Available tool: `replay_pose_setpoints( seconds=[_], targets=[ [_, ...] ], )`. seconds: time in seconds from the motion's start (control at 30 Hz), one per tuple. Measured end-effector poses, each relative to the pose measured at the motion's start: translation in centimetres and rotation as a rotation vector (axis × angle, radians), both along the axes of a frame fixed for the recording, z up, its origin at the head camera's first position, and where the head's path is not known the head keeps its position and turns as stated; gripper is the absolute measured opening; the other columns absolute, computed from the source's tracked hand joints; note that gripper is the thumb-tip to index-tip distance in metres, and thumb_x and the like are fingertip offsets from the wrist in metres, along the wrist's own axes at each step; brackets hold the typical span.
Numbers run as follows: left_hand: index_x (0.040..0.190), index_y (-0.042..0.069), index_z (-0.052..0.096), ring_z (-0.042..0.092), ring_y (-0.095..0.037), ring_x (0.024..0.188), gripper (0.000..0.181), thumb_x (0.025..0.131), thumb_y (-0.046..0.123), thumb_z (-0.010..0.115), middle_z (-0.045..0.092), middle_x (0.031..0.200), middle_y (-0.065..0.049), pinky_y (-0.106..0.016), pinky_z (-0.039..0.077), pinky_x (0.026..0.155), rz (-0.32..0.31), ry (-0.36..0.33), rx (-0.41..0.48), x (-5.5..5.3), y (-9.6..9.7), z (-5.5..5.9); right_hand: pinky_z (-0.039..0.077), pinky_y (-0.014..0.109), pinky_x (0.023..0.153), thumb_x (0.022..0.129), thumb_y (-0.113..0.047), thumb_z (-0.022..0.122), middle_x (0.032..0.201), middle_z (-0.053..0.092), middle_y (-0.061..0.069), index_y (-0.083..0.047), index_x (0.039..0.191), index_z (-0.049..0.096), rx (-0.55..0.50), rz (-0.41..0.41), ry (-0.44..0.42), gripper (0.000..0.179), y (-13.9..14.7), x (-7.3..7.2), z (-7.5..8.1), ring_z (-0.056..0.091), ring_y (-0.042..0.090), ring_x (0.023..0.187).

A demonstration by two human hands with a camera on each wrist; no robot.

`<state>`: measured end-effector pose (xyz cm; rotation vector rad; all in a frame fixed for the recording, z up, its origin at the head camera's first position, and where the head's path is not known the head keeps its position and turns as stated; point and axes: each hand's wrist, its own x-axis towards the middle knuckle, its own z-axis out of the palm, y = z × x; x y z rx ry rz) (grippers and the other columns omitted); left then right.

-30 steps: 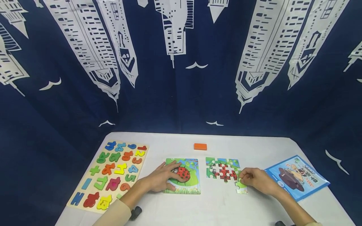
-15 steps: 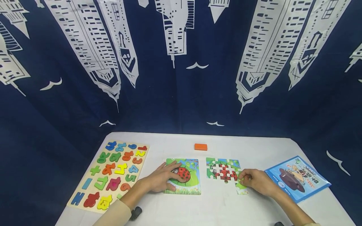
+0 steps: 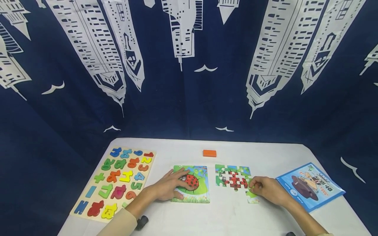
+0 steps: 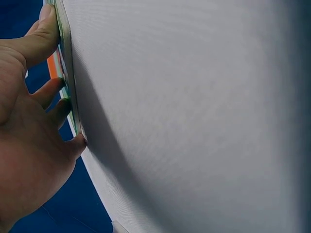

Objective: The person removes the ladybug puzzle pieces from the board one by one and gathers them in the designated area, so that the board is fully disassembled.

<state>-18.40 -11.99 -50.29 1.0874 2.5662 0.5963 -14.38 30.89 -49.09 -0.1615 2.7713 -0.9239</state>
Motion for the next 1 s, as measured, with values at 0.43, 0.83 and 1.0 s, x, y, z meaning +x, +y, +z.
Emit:
replay_pose_setpoints(
  seconds=[0.43,0.83,1.0],
  targets=[
    [0.126,0.046,0.068,0.015,-0.030,0.155,0.043,0.084,0.040,0.075,0.024,0.167,0.000,-0.062,0.009,0.121,0.001,-0.006,-0.005,0.0,0.0,0.0,0.038,0.024,0.060,0.090,-0.014,0.073,0.074,0.056,-0.004,-0.018,0.090,0.069,0.003,0.001,0.011,0.006,-0.1,-0.2,0.0,0.051,0.013,0.069],
    [0.128,0.044,0.067,0.014,-0.033,0.155,0.045,0.084,0.034,0.076,0.024,0.167,-0.004,-0.063,0.008,0.121,0.006,-0.017,0.005,0.1,-0.1,0.4,0.042,0.023,0.060,0.095,-0.021,0.070,0.074,0.057,-0.008,-0.018,0.096,0.070,-0.091,0.156,0.100,0.004,-6.1,-1.8,0.3,0.050,0.007,0.066],
    [0.137,0.045,0.058,0.013,-0.029,0.155,0.056,0.084,0.035,0.076,0.023,0.167,-0.001,-0.061,0.008,0.122,0.021,-0.014,-0.024,0.2,0.2,0.3,0.045,0.023,0.064,0.093,-0.018,0.072,0.078,0.060,-0.011,-0.016,0.102,0.073,-0.112,0.256,0.156,0.010,-10.3,-1.9,0.2,0.052,0.005,0.070]
  ],
)
